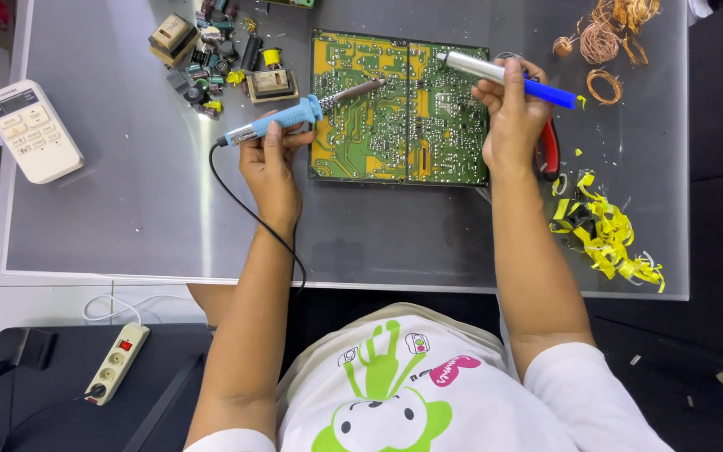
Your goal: The person uses a soldering iron and a desoldering pump to remove solder from a green circuit board. The hands hold the tools and repeatedly apply them to the board's surface to melt and extract solder from various points.
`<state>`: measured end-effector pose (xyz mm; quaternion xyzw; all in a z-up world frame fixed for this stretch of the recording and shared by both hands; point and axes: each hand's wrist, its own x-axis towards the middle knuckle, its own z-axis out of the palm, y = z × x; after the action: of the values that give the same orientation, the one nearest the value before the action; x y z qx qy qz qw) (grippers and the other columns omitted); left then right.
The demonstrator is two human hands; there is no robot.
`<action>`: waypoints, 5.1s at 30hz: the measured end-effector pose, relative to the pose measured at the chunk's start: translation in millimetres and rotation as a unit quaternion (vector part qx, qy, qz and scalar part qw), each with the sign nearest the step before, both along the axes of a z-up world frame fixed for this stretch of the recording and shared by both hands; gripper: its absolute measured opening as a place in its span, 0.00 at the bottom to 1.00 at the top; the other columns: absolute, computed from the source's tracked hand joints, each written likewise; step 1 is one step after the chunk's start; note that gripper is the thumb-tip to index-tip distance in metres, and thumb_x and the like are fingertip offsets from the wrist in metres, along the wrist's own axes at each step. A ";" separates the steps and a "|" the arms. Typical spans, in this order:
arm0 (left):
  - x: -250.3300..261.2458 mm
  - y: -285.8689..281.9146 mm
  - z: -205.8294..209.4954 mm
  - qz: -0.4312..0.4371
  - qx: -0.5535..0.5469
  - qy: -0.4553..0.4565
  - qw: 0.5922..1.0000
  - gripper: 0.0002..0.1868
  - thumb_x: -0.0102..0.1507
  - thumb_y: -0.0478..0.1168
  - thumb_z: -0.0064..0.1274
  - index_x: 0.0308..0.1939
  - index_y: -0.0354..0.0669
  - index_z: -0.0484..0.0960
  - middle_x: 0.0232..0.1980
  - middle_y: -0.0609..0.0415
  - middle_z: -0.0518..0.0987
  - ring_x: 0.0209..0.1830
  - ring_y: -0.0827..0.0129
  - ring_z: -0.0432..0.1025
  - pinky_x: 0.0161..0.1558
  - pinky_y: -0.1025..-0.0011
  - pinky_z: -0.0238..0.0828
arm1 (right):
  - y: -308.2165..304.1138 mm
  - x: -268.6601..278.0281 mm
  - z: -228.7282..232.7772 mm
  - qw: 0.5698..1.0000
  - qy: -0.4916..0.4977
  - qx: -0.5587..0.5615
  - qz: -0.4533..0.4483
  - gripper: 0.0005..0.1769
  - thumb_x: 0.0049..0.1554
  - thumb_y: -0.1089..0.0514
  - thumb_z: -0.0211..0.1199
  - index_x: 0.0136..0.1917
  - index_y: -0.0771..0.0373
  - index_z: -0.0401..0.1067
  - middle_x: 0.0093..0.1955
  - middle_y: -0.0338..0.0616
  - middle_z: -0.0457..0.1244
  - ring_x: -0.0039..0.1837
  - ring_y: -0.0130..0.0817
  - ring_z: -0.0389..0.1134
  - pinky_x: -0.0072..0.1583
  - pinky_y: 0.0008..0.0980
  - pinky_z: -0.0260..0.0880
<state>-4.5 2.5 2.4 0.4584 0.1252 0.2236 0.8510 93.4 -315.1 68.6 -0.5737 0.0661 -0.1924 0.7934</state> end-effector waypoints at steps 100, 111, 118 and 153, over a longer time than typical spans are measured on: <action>3.5 -5.3 -2.4 0.043 0.003 -0.023 0.999 0.14 0.80 0.47 0.48 0.60 0.39 0.75 0.50 0.40 0.89 0.42 0.55 0.89 0.55 0.58 0.88 | 18.8 -32.8 -27.4 0.998 0.007 -0.060 0.036 0.14 0.72 0.48 0.65 0.54 0.59 0.70 0.50 0.52 0.72 0.40 0.35 0.78 0.43 0.32 0.86; 1.1 -5.8 -5.8 0.031 0.048 -0.008 0.998 0.14 0.80 0.46 0.48 0.58 0.38 0.79 0.44 0.44 0.89 0.41 0.58 0.89 0.57 0.61 0.86 | -2.5 -55.0 -32.0 0.999 0.015 -0.036 0.000 0.12 0.73 0.50 0.64 0.54 0.60 0.70 0.49 0.56 0.72 0.38 0.37 0.78 0.41 0.35 0.86; 1.4 -5.1 -4.5 0.026 0.071 -0.001 0.997 0.15 0.80 0.46 0.50 0.60 0.37 0.80 0.44 0.44 0.89 0.42 0.60 0.88 0.58 0.62 0.86 | -10.7 -47.1 -30.5 0.999 0.005 -0.006 -0.047 0.13 0.71 0.48 0.64 0.55 0.59 0.71 0.52 0.56 0.73 0.41 0.38 0.79 0.45 0.36 0.89; -1.1 -5.5 3.4 0.015 0.053 -0.015 0.998 0.18 0.80 0.46 0.50 0.67 0.38 0.78 0.39 0.41 0.90 0.44 0.62 0.88 0.66 0.60 0.83 | -28.8 -18.7 -43.8 0.998 -0.009 -0.010 -0.061 0.10 0.71 0.50 0.64 0.57 0.58 0.70 0.57 0.55 0.73 0.45 0.39 0.81 0.49 0.37 0.92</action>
<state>-5.6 -3.0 5.8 0.4973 0.1073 0.2500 0.8238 74.7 -343.9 24.8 -0.5745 0.0922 -0.2464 0.7751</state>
